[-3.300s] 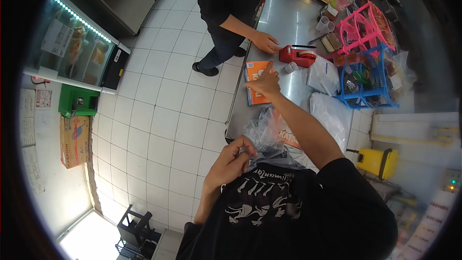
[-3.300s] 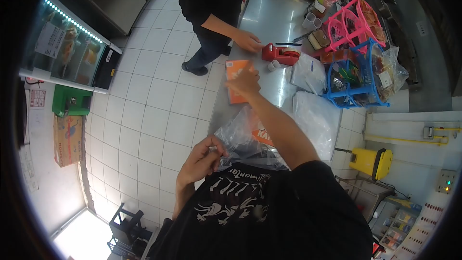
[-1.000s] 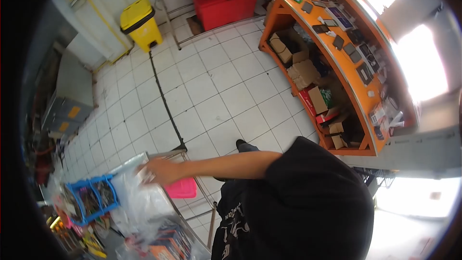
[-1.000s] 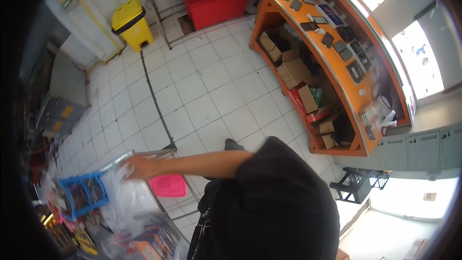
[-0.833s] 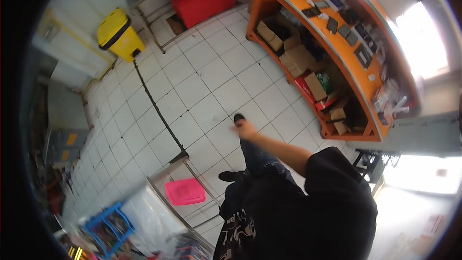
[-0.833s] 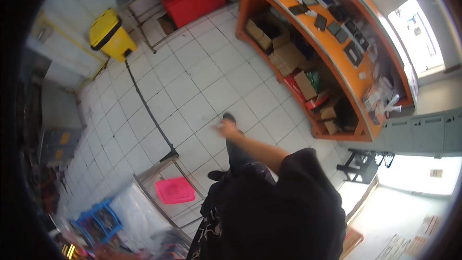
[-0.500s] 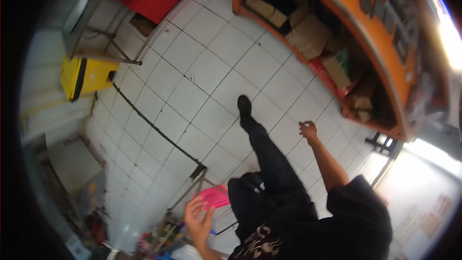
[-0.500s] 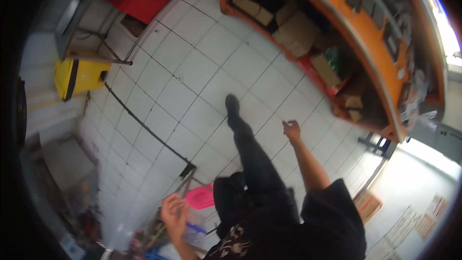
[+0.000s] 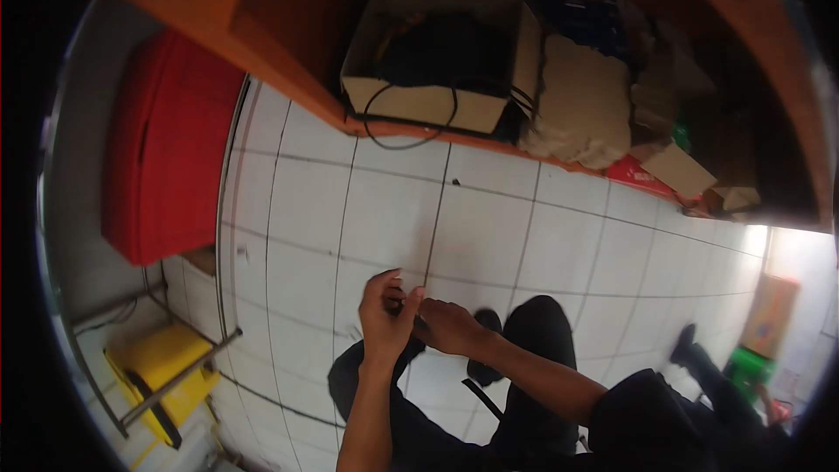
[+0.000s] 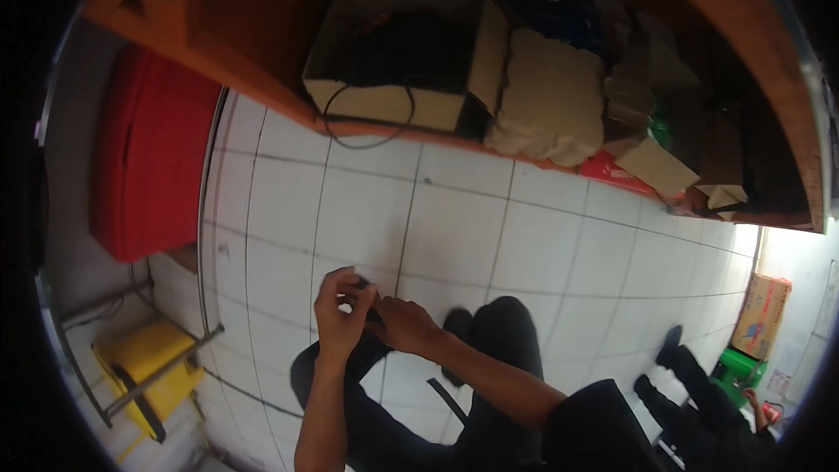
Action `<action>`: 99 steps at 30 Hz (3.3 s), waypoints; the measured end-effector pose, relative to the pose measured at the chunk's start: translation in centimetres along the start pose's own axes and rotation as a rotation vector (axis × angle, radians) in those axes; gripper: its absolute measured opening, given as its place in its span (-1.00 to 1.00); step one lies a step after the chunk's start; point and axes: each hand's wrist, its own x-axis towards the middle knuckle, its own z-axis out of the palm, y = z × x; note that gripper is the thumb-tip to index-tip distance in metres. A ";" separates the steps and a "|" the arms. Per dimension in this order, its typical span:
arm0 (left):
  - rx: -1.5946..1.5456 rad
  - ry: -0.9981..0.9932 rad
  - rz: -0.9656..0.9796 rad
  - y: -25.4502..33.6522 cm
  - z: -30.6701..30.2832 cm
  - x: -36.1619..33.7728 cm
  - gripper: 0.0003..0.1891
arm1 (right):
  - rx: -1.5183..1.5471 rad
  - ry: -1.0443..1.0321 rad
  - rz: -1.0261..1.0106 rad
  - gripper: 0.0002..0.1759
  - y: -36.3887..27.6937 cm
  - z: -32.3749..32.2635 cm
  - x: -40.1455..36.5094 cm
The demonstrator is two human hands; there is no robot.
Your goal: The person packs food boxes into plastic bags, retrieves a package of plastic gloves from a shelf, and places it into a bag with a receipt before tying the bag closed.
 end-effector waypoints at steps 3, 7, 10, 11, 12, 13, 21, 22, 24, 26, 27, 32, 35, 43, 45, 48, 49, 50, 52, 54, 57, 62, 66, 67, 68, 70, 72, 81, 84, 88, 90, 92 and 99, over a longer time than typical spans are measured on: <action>0.278 -0.266 0.258 0.9 0.0 7.8 -0.54 | -0.122 0.103 -0.042 -0.39 7.1 0.4 6.2; 0.504 -0.500 0.380 0.8 2.3 15.7 -0.64 | -0.220 0.330 0.205 -0.34 14.4 -2.5 8.5; 0.401 -0.536 0.423 1.7 5.0 18.9 -0.80 | -0.213 0.464 0.281 -0.34 15.3 -6.0 5.7; 0.270 -0.299 0.687 1.9 5.8 19.5 -0.85 | -0.060 0.597 0.215 -0.34 15.2 -7.0 4.6; 0.122 -0.055 0.951 2.3 6.5 20.3 -0.88 | -0.056 0.626 0.205 -0.34 15.0 -7.9 3.5; 0.069 0.121 1.099 3.9 6.7 21.3 -0.87 | 0.101 0.763 0.206 -0.35 14.4 -8.4 2.3; 0.582 -0.085 0.550 10.8 9.5 45.5 -0.01 | 0.062 0.964 0.597 -0.35 19.1 1.7 -6.0; 0.836 -0.195 0.536 12.5 9.2 43.3 0.09 | 0.058 0.941 0.624 -0.31 20.2 3.7 -6.7; 1.045 -0.258 0.465 12.2 11.9 43.4 0.08 | 0.273 0.884 0.756 -0.27 19.7 6.3 -7.9; 0.863 -0.577 0.282 15.0 11.4 42.0 -0.10 | 0.142 0.786 0.848 -0.23 20.5 9.8 -9.0; 0.849 -0.576 0.284 15.7 11.8 41.2 -0.10 | 0.158 0.728 0.916 -0.18 20.6 11.0 -9.3; 0.660 -0.363 0.435 16.9 14.3 37.0 -0.39 | 0.280 0.741 0.900 -0.25 14.3 9.8 -7.2; 0.711 -0.357 0.549 16.6 13.8 36.7 -0.47 | 0.349 0.872 0.802 -0.29 13.3 9.7 -6.5; 0.331 -0.668 0.612 14.5 6.3 44.5 -0.52 | 0.252 0.905 0.794 -0.32 10.2 12.3 -6.3; 0.402 -0.516 0.585 12.1 6.7 46.1 -0.46 | 0.277 0.941 0.789 -0.32 8.9 13.0 -5.8; 0.465 -0.307 0.634 10.0 6.0 45.3 -0.38 | 0.273 0.997 0.762 -0.33 7.1 13.5 -5.1; 0.473 -0.260 0.707 9.9 5.9 45.2 -0.35 | 0.297 0.993 0.755 -0.33 6.4 13.7 -4.9; 0.474 -0.261 0.723 9.9 6.8 46.1 -0.35 | 0.323 0.993 0.746 -0.33 5.9 13.7 -4.7; -0.838 -0.597 -0.510 9.4 9.0 48.3 -0.39 | 0.376 0.962 0.736 -0.29 5.7 14.3 -4.4; -0.819 -0.602 -0.527 8.8 10.1 50.2 -0.42 | 0.285 0.933 0.707 -0.25 6.6 15.2 -3.8; -0.945 -0.782 -0.132 1.9 14.2 59.9 -0.45 | 0.261 0.916 0.680 -0.24 4.5 12.9 -3.4; -0.041 -0.005 0.572 2.9 15.5 56.1 -0.54 | 0.255 0.931 0.671 -0.22 1.5 6.7 -4.2; 1.046 -0.224 0.648 19.5 8.3 44.3 -0.61 | -0.094 0.952 0.690 -0.28 -2.6 -1.1 -4.6; 0.882 -0.226 0.611 22.2 8.2 42.7 -0.63 | -0.141 0.992 0.654 -0.30 -3.9 -3.0 -4.6; 1.059 -0.334 0.719 23.9 9.5 42.8 -0.60 | -0.193 1.028 0.612 -0.31 -4.9 -4.7 -4.4; 1.241 -0.433 0.832 24.7 13.3 43.6 -0.56 | -0.218 1.040 0.571 -0.33 -6.7 -6.9 -3.8; 0.934 -0.873 0.990 21.3 19.3 46.9 -0.45 | -0.236 1.048 0.455 -0.34 -9.0 -8.1 -3.1; 1.744 -0.652 1.034 20.8 15.6 41.9 -0.52 | -0.220 0.823 0.199 -0.32 -10.4 -5.0 0.2; 1.851 -0.644 1.060 22.4 14.0 42.4 -0.56 | -0.234 0.694 0.284 -0.28 -9.9 -5.0 0.4; 1.872 -0.497 1.132 21.4 16.4 41.7 -0.49 | -0.288 0.766 0.245 -0.28 -9.7 -6.1 0.6; 1.682 -0.648 1.161 18.7 18.8 42.1 -0.42 | -0.288 0.786 0.201 -0.27 -9.7 -6.1 1.0; 1.478 -0.796 1.174 17.4 19.9 41.7 -0.34 | -0.312 0.940 0.209 -0.34 -10.0 -5.0 1.5; 1.846 -0.670 1.268 19.0 18.1 40.4 -0.02 | -0.316 0.945 0.153 -0.39 -9.6 -5.8 1.4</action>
